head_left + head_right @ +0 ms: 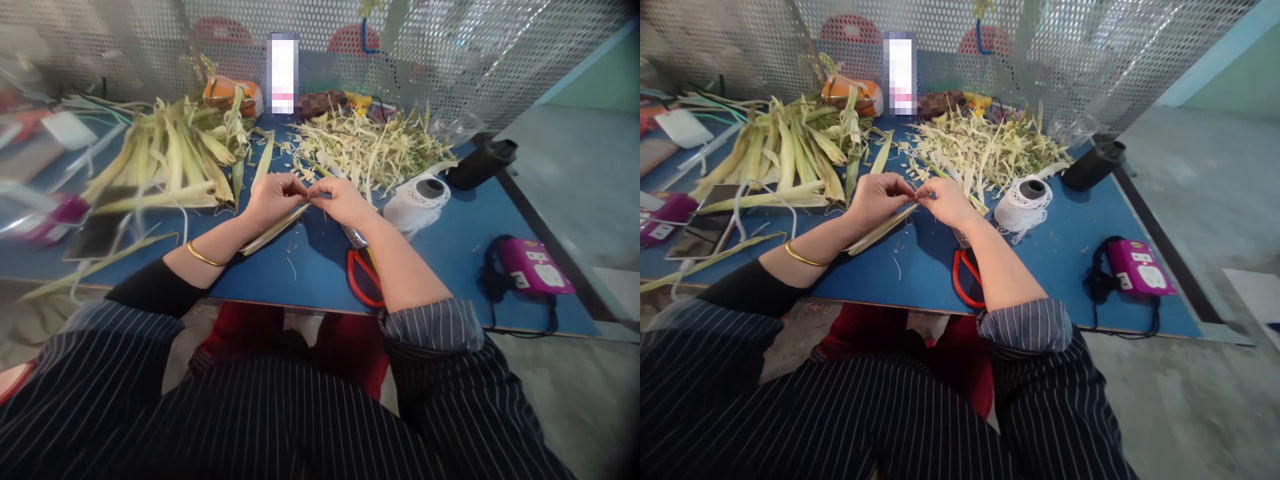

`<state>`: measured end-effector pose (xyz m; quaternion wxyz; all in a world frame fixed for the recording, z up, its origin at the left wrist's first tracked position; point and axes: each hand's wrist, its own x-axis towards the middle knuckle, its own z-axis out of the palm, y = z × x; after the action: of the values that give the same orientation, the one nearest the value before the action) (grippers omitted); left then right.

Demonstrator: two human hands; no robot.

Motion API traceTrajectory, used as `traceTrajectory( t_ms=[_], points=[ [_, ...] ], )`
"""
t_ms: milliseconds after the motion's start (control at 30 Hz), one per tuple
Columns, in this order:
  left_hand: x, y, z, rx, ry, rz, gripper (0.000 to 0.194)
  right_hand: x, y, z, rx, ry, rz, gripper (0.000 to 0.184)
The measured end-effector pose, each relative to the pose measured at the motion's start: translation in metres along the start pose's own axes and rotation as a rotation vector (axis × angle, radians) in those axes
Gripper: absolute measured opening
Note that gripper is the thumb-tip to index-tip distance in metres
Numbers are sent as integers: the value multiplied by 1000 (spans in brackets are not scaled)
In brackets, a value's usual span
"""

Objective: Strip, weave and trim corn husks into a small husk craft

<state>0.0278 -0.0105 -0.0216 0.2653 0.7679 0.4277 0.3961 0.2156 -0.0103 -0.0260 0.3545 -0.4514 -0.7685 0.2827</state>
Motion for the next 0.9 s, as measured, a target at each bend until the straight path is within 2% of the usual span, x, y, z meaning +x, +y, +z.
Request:
traceTrajectory(
  t_ms=[200,400,500,567,633,767,900],
  points=[
    [-6,7,6,151,96,77,17,-2,-7,4,15,103,118,12],
    [-5,5,10,205,162,36,18,-6,-17,7,85,109,108,16],
    [-4,4,11,181,188,11,15,-5,-18,9,96,138,85,12],
    [-4,4,11,149,201,7,11,-4,-16,10,149,199,111,6],
    [-3,5,11,130,200,10,8,-4,-14,11,212,223,151,9],
    [-2,5,10,103,207,26,3,-4,-12,12,341,172,172,12],
    [-1,3,10,1,219,50,7,-6,-11,12,424,148,202,12]
  ],
)
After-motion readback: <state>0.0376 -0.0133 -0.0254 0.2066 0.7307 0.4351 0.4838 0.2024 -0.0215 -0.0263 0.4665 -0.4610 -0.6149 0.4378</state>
